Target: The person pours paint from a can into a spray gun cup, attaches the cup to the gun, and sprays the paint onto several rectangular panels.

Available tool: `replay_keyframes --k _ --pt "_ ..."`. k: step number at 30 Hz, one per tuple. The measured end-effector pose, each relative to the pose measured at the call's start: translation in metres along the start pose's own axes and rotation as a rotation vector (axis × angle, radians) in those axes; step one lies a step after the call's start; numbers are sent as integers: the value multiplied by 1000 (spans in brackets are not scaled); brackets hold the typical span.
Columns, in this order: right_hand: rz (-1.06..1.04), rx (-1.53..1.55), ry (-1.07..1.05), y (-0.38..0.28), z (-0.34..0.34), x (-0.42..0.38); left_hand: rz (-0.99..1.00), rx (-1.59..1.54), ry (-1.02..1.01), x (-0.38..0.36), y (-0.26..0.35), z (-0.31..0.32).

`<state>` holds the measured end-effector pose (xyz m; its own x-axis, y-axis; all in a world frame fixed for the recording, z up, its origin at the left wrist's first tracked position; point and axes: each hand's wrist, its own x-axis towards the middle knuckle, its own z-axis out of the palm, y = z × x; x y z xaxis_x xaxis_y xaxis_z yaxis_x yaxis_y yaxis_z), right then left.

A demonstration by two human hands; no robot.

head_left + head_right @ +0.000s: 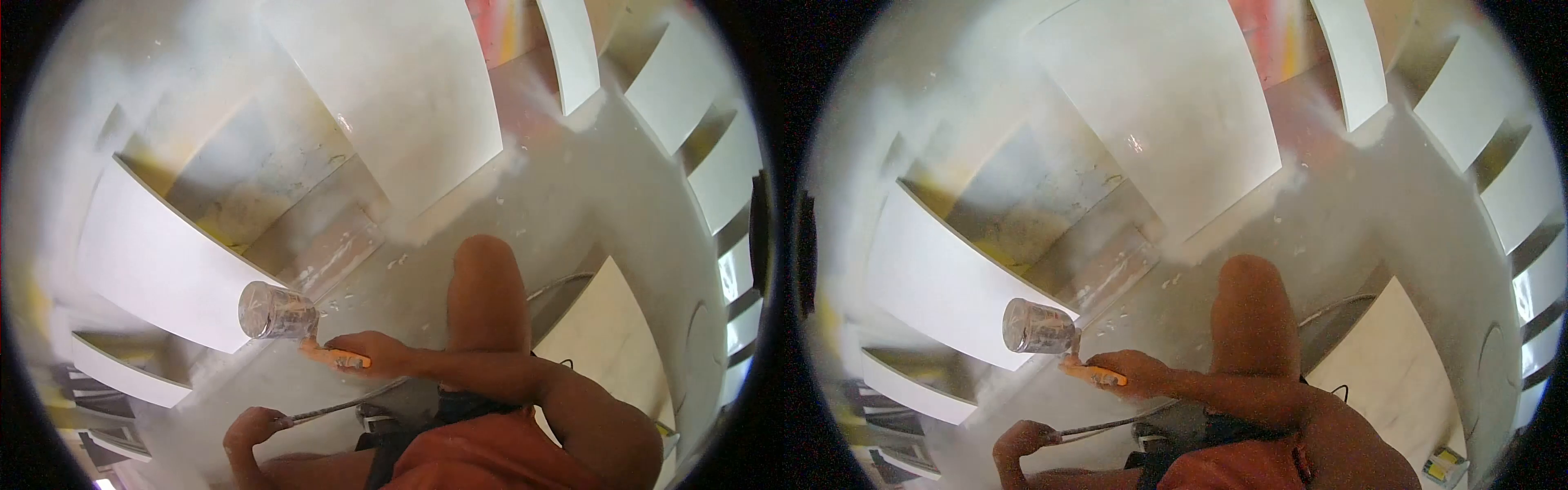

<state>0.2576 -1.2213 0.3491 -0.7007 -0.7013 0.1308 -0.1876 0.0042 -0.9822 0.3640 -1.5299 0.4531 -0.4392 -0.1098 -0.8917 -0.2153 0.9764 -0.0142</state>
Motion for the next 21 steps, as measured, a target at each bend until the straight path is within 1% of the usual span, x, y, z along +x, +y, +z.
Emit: replay_keyframes --k 1,2,5,6,8,9,11,14,15,17,18,19,20,21 --pt "8 -29 -11 2 2 -1 -27 -12 42 -3 0 -1" --pt "16 -56 -24 4 4 -1 -22 -28 41 -4 0 -3" --pt "72 -125 -29 18 10 -3 53 -35 140 -6 -10 4" --pt "71 -133 -50 22 9 -3 51 -58 142 -6 -10 8" --pt "265 83 -111 21 1 0 110 -5 102 -14 -5 1" --pt "266 75 -125 20 -1 1 110 -20 105 -17 -4 1" --pt "281 75 -60 19 -4 2 43 -34 78 -24 1 1" --pt "274 36 -69 19 -15 4 -11 -60 63 -39 17 -5" --pt "278 31 -85 20 -20 4 -13 -76 60 -39 16 -4" --pt "312 -78 -68 29 -24 2 29 -94 144 -43 13 10" --pt "311 -78 -34 42 -27 1 34 -81 115 -41 15 11" --pt "310 -73 -10 53 -30 -1 119 -51 130 -39 12 15" --pt "353 -28 -21 57 -36 -2 118 -44 115 -41 17 14" --pt "397 13 -23 60 -44 -1 86 -104 121 -44 21 14"
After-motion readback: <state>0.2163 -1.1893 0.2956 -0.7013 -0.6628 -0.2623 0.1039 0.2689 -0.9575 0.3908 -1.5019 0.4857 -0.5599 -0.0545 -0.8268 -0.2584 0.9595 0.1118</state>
